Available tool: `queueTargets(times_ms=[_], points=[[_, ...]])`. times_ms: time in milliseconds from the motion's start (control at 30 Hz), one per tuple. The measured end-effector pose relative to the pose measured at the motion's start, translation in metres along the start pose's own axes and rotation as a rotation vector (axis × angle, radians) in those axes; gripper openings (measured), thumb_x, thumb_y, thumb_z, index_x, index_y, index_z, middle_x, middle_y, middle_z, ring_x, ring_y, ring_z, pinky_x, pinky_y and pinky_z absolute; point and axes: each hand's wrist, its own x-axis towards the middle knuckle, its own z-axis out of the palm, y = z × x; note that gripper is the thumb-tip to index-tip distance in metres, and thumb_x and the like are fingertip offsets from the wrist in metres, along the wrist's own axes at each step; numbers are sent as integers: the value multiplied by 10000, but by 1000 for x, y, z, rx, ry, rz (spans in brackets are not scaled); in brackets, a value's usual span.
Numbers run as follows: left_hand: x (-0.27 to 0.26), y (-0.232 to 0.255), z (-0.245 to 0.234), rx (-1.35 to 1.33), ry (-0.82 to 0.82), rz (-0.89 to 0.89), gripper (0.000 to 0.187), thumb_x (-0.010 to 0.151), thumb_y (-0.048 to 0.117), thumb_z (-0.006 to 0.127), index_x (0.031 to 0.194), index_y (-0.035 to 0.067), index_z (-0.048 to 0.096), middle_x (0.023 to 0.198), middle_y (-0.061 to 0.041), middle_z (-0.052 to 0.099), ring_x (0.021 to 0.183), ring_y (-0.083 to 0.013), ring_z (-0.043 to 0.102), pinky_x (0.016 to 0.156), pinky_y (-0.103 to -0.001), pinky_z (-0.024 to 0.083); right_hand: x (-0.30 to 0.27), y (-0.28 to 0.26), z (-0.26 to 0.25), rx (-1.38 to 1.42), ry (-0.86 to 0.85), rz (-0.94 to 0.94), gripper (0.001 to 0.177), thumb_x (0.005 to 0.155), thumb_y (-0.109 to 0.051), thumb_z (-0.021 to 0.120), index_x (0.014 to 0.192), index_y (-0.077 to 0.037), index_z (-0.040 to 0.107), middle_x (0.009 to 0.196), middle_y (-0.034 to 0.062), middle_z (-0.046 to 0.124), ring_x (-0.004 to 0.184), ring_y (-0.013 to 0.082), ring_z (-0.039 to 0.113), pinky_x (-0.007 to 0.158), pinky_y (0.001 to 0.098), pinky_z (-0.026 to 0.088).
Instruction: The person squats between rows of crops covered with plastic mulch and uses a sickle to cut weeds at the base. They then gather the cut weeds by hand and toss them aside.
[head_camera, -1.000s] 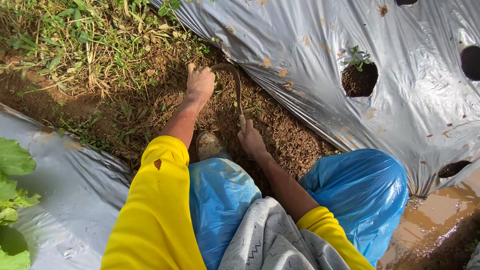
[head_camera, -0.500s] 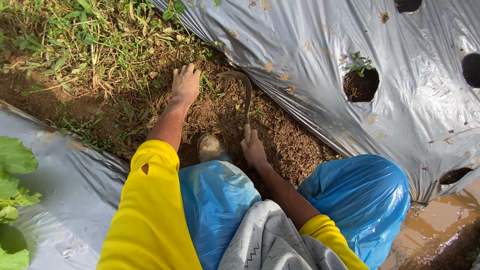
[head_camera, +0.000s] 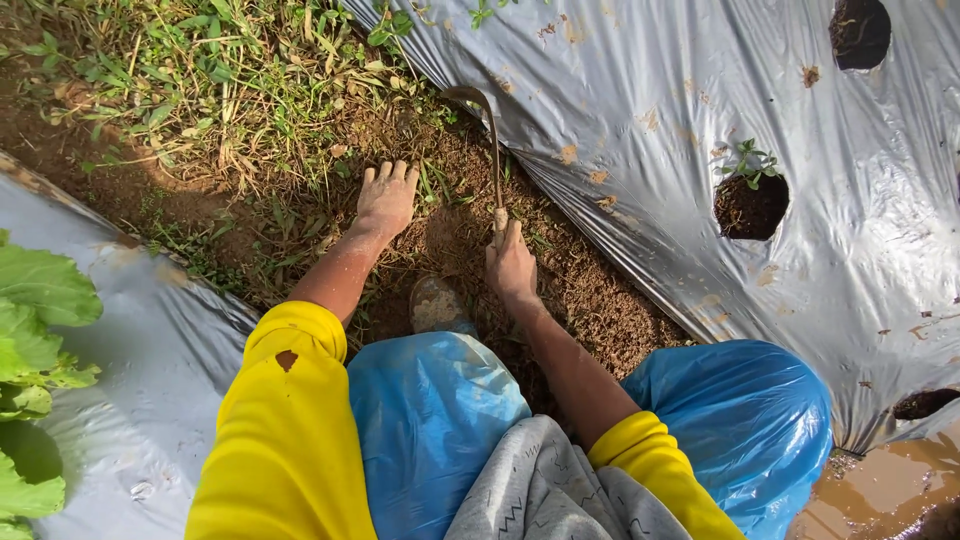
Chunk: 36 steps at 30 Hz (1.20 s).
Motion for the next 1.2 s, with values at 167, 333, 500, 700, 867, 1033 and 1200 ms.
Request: queueTargets(times_ms=[167, 333, 500, 700, 867, 1033, 1200], points=[[17, 4, 11, 42, -41, -1, 698, 967, 44, 653, 1600, 170, 389, 1669, -143, 348, 1536, -320, 317, 1247, -557, 236, 3, 53, 59, -22, 34, 62, 713, 1017, -245, 611, 1586, 1, 258, 1383, 254, 625, 1081, 381, 733, 959, 512, 604], [11, 18, -21, -3, 45, -39, 627, 983, 190, 690, 1559, 166, 443, 1646, -139, 357, 1501, -329, 374, 1213, -552, 313, 1, 43, 62, -168, -18, 44, 746, 1013, -350, 631, 1589, -30, 281, 1510, 254, 532, 1154, 379, 718, 945, 536, 635], [-29, 51, -104, -84, 108, -16, 636, 1024, 66, 604, 1608, 151, 366, 1661, -187, 302, 1494, -358, 394, 1215, -556, 322, -20, 33, 54, -158, -150, 8, 666, 1088, -276, 498, 1588, 50, 201, 1557, 314, 375, 1284, 421, 610, 968, 564, 634], [7, 51, -100, 56, 101, 10, 609, 1011, 32, 597, 1573, 194, 430, 1669, -129, 327, 1483, -333, 399, 1167, -547, 348, -1, 37, 55, -115, -65, 37, 744, 1066, -260, 555, 1605, 50, 147, 1537, 326, 416, 1204, 460, 655, 872, 583, 654], [63, 38, -48, 73, 130, -65, 458, 985, 32, 617, 1430, 115, 552, 1544, -120, 424, 1385, -302, 449, 1066, -497, 395, -2, 38, 61, -163, -120, 37, 758, 1050, -318, 548, 1615, 25, 178, 1589, 278, 400, 1231, 444, 646, 908, 571, 637], [54, 36, -48, 64, 172, -87, 299, 979, 53, 607, 1278, 52, 608, 1310, -110, 488, 1241, -285, 494, 934, -468, 387, -18, 31, 51, -88, -187, 36, 709, 1081, -238, 516, 1604, 61, 144, 1597, 306, 348, 1362, 422, 551, 955, 582, 623], [35, 40, -74, 44, 157, -83, 377, 989, 29, 598, 1362, 81, 611, 1348, -160, 556, 1241, -324, 557, 944, -511, 389, 17, 58, 94, -335, -87, 54, 855, 1050, -411, 582, 1661, -43, 110, 1556, 147, 506, 1251, 280, 676, 948, 472, 644]])
